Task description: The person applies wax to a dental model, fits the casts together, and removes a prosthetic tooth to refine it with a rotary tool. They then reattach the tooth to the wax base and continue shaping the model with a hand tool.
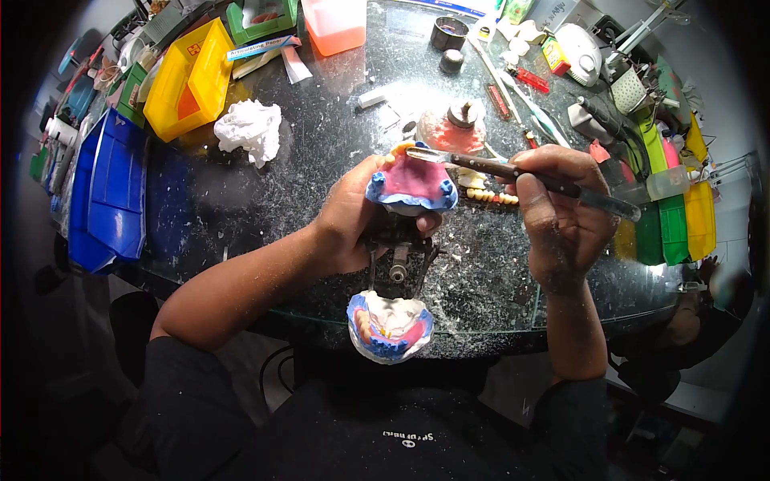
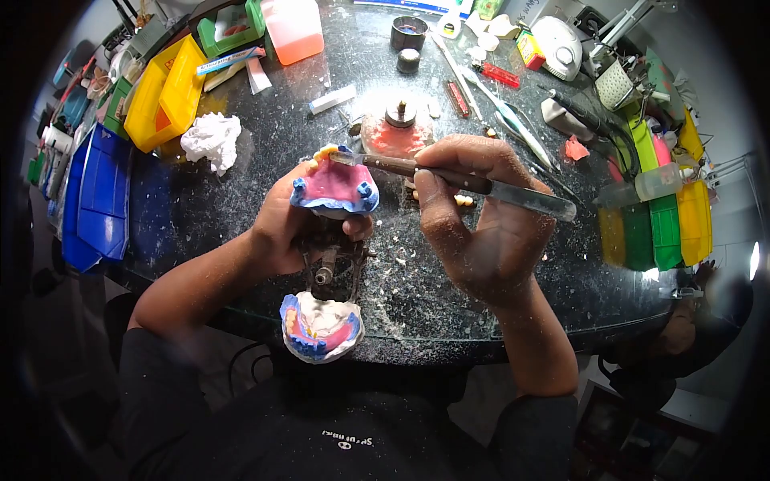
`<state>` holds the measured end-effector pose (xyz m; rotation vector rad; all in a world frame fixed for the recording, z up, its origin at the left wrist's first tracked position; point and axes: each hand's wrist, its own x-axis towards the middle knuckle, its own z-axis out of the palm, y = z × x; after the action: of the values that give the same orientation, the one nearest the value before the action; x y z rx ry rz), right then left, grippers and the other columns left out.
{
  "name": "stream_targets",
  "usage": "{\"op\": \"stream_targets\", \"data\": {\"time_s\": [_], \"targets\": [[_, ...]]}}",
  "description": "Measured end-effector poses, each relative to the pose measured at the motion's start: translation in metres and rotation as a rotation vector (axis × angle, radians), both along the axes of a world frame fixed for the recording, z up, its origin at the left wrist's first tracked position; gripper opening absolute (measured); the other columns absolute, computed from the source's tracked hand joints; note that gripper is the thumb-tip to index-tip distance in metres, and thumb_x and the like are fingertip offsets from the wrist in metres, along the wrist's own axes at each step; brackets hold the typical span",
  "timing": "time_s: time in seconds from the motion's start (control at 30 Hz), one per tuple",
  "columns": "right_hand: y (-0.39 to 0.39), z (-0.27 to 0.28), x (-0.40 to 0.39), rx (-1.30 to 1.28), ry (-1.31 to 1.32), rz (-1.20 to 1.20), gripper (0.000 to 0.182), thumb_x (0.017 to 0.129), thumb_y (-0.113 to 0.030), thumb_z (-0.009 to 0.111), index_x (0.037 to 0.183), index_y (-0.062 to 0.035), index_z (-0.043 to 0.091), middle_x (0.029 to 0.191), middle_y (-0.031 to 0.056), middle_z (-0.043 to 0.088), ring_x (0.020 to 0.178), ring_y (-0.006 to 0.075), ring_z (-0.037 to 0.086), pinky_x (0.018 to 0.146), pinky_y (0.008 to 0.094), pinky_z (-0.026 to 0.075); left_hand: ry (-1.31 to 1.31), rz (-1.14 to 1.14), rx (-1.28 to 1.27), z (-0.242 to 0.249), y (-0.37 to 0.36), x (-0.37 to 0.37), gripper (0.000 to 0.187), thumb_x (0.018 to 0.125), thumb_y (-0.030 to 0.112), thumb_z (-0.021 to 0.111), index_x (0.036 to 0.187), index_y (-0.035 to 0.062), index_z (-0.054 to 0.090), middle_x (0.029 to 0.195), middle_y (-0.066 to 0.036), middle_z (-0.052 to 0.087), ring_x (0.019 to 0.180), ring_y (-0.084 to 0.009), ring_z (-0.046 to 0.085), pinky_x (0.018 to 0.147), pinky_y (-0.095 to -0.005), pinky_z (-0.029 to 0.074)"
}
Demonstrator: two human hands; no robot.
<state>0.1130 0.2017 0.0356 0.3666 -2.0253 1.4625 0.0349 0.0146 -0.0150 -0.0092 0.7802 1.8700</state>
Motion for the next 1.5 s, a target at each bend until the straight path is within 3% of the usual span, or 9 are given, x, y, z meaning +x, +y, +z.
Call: {"op": "stream_targets", "data": {"time_s": [0.07, 0.27, 0.5, 1.3, 1.5], "targets": [[0.0004, -0.0006, -0.0007, 0.021, 0.019, -0.004, 0.016, 0.079, 0.004, 0.063, 0.095, 0.0030, 0.059, 0.088, 0.0095, 0.064, 0.079, 0.0106, 0.064, 0.071, 0.0241, 0.052, -0.020, -0.004, 0.072, -0.0007, -0.0010, -0.0004, 0.046, 0.094, 0.039, 0.025, 0.103, 0.0057, 0.056, 0.077, -0.010, 0.060, 0.066, -0.0176, 0.058, 0.063, -0.0309, 0.047], [0.0025, -0.0011, -0.0052, 0.268, 0.203, -0.022, 0.018, 0.076, 0.001, 0.066, 0.093, 0.0022, 0.060, 0.084, 0.0113, 0.065, 0.073, 0.0131, 0.064, 0.065, 0.0248, 0.052, -0.009, -0.017, 0.103, -0.0053, -0.0002, -0.0012, 0.047, 0.094, 0.039, 0.024, 0.104, 0.0057, 0.056, 0.075, -0.010, 0.059, 0.066, -0.0176, 0.057, 0.063, -0.0314, 0.047], [0.0006, 0.0003, -0.0091, 0.368, 0.315, -0.005, 0.019, 0.073, 0.001, 0.067, 0.091, 0.0009, 0.060, 0.078, 0.0118, 0.065, 0.067, 0.0191, 0.063, 0.062, 0.0285, 0.050, 0.019, -0.040, 0.094, -0.0008, -0.0030, -0.0021, 0.046, 0.095, 0.038, 0.023, 0.104, 0.0070, 0.056, 0.074, -0.010, 0.058, 0.065, -0.0169, 0.056, 0.062, -0.0308, 0.047], [0.0004, 0.0009, -0.0092, 0.395, 0.340, -0.003, 0.019, 0.074, 0.000, 0.067, 0.091, 0.0005, 0.060, 0.077, 0.0121, 0.065, 0.066, 0.0191, 0.063, 0.060, 0.0287, 0.050, 0.030, 0.008, 0.040, -0.0039, -0.0006, -0.0009, 0.046, 0.095, 0.040, 0.024, 0.107, 0.0068, 0.054, 0.077, -0.010, 0.060, 0.067, -0.0175, 0.058, 0.062, -0.0308, 0.048], [0.0016, -0.0020, -0.0066, 0.232, 0.261, -0.002, 0.018, 0.075, 0.000, 0.067, 0.092, 0.0017, 0.060, 0.077, 0.0109, 0.065, 0.065, 0.0169, 0.062, 0.062, 0.0267, 0.049, -0.003, -0.021, 0.120, -0.0085, -0.0024, -0.0031, 0.044, 0.095, 0.039, 0.027, 0.105, 0.0066, 0.055, 0.077, -0.009, 0.059, 0.067, -0.0168, 0.058, 0.063, -0.0314, 0.048]]}}
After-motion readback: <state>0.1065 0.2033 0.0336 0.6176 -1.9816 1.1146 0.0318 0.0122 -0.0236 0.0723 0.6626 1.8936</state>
